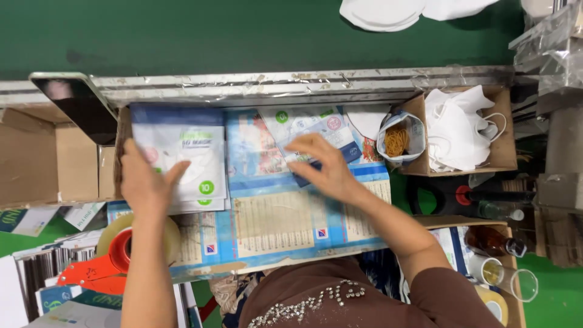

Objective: Packaging face masks into plastic bags and boxes at a workstation.

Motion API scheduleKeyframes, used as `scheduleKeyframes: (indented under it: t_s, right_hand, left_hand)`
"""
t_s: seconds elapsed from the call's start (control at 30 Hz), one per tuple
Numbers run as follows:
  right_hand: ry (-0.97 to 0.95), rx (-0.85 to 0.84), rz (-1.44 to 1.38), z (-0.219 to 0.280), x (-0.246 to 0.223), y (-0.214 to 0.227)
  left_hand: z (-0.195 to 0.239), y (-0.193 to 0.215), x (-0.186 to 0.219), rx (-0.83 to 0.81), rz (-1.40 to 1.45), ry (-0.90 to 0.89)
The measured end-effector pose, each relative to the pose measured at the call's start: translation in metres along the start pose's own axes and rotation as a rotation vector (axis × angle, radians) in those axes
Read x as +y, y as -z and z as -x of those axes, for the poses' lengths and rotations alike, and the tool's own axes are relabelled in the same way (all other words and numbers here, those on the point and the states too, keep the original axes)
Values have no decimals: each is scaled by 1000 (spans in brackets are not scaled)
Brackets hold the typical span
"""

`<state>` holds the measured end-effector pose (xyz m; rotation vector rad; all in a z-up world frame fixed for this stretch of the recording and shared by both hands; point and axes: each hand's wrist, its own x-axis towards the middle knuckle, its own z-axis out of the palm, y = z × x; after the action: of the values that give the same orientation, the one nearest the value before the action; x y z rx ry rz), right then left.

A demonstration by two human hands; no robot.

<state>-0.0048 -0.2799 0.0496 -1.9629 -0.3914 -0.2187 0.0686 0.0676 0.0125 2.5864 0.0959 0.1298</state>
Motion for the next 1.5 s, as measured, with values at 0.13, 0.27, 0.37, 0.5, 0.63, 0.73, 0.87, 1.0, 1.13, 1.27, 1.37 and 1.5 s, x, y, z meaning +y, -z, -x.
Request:
scheduleKeyframes:
  t_s: [0.13, 0.27, 0.37, 0.5, 0.63, 0.73, 0.87, 1.0, 1.13, 1.27, 1.37, 1.5]
  right_hand:
    - [117, 148, 383, -61, 50, 24]
    - [87, 188, 491, -107, 102, 51]
    - [134, 338, 655, -127, 140, 49]
    - [98, 412, 685, -125, 154, 42]
    - [61, 405, 729, -123, 150, 45]
    - [29, 406, 734, -126, 149, 43]
    - [13, 436, 717, -127, 142, 42]
    - [-2, 471, 732, -129, 140, 42]
    - [-72, 474, 717, -129, 136, 41]
    - [-121, 478, 714, -130, 135, 38]
    - [-96, 496, 760, -132, 138, 39]
    - [-131, 458, 805, -133, 139, 39]
  left_hand:
    - [7, -25, -17, 204, -316, -314]
    - [30, -42, 5, 316, -269, -412]
    - [58, -81, 20, 304, 56, -474]
    - [98, -122, 64, 16, 346, -538]
    - [103, -143, 79, 29, 394, -540]
    - [104, -150, 73, 38, 313, -557]
    - [105, -150, 67, 43, 381, -543]
    - [105, -143, 69, 59, 412, -551]
    - [110, -145, 67, 45, 449, -516]
    - [114, -150, 64, 67, 464, -514]
    - [113, -153, 65, 128, 458, -518]
    - [114, -156, 65, 230, 388, -476]
